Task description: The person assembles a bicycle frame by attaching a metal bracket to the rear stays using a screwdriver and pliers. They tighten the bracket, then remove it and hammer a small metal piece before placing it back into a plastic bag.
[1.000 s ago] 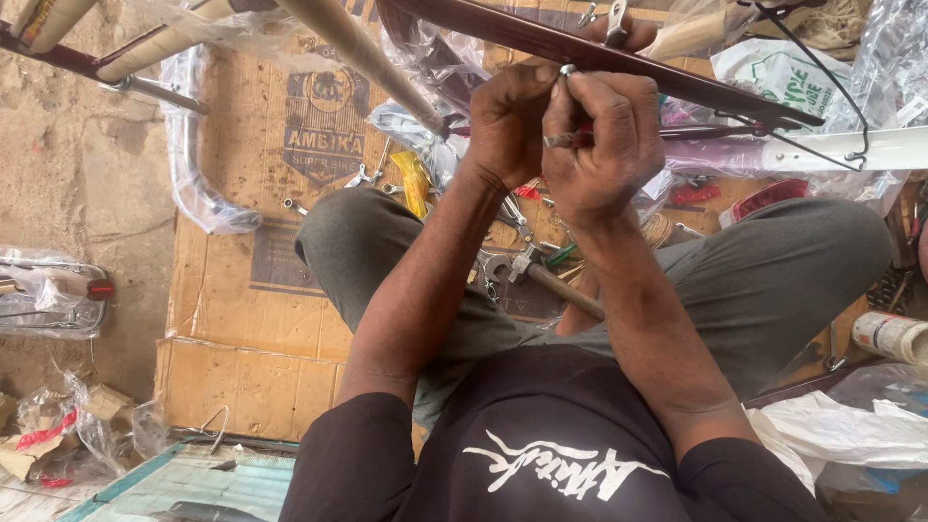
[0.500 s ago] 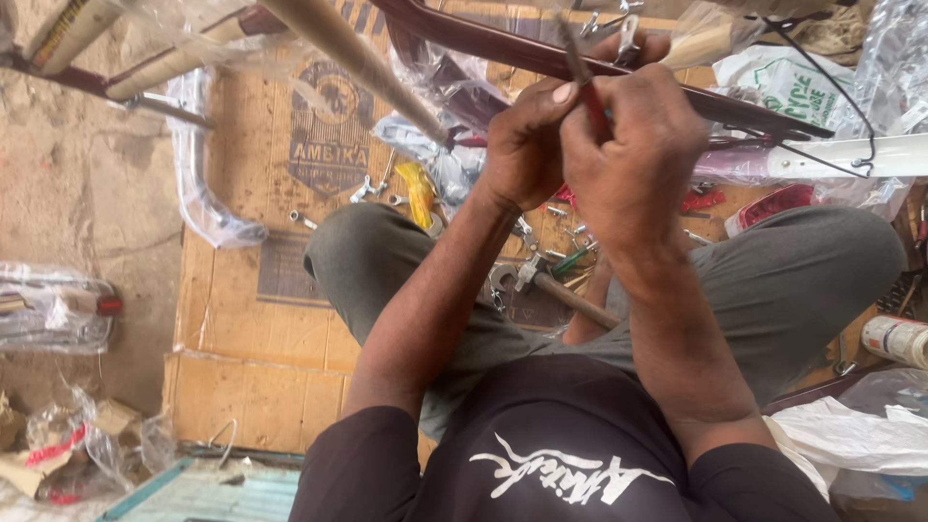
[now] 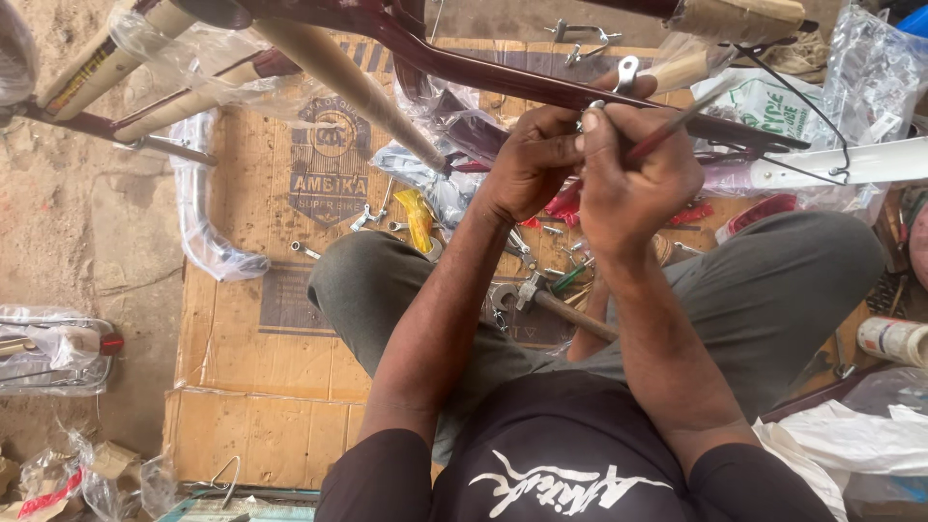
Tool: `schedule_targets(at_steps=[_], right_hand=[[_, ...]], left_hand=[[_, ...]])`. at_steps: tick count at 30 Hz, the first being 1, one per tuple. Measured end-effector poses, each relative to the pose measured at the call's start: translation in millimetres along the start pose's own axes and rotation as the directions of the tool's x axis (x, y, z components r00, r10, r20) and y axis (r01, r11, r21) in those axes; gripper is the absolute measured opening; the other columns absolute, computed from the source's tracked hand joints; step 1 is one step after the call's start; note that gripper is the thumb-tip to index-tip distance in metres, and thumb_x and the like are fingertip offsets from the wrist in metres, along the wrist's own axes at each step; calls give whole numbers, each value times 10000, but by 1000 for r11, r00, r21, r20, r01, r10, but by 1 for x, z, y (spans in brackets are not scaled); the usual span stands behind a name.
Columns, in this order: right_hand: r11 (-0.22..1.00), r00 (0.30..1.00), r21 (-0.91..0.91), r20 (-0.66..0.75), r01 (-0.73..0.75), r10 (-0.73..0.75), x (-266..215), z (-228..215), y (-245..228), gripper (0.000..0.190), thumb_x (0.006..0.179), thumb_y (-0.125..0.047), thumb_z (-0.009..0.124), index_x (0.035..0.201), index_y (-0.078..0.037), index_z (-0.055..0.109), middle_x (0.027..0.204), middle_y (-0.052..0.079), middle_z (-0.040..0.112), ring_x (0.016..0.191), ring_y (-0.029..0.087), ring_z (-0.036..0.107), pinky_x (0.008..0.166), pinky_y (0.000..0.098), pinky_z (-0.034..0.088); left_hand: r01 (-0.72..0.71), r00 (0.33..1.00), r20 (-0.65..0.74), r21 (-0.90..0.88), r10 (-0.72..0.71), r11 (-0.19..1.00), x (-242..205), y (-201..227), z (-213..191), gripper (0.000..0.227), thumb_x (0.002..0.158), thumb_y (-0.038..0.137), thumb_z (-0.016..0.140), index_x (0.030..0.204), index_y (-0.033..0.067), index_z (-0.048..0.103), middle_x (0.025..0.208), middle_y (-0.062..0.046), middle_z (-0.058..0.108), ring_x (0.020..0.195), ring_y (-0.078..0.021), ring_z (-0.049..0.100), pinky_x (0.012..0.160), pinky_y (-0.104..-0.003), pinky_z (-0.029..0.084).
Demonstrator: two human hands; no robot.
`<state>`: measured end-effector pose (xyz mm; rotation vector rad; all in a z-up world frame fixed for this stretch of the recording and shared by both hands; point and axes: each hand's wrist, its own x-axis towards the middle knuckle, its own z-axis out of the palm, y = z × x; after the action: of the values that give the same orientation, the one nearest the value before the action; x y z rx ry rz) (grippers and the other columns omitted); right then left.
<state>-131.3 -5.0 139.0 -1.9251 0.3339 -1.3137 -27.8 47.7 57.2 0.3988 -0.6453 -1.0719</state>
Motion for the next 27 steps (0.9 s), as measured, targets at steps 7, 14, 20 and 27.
schedule_targets(at_steps=[7,14,20,27], right_hand=[[917,945,-237,148,320,-292,10,-5,-5,167,976,82,805,1061,19,676,995,143,688,845,189,695,631,298,563],[922,945,-220,137,320,-296,20,-12,21,175,960,107,817,964,-3,680,878,99,674,742,133,661,554,269,508],[996,985,44,153,79,-84,21,-28,17,105,1010,121,727,1032,43,660,985,87,649,726,79,620,563,224,496],[998,993,53,107,44,-50,10,-31,24,88,1057,88,742,1093,40,677,1045,85,668,734,81,615,608,210,480]], left_hand=[[-48,999,25,80,46,996,8,6,1,586,1030,-123,568,1576,63,468,1503,-155,591,1257,-251,676,1079,-425,599],[-50,999,9,216,49,975,15,21,6,551,1042,-33,657,1560,7,475,1443,-240,617,1266,-314,682,1148,-470,620],[-53,998,-30,80,56,995,18,22,11,541,1016,39,702,1505,-30,483,1466,-253,611,1337,-355,647,1111,-512,614],[-88,995,-36,135,93,987,18,14,9,495,976,74,785,1417,-17,580,1406,-174,666,1249,-270,676,1077,-424,623]])
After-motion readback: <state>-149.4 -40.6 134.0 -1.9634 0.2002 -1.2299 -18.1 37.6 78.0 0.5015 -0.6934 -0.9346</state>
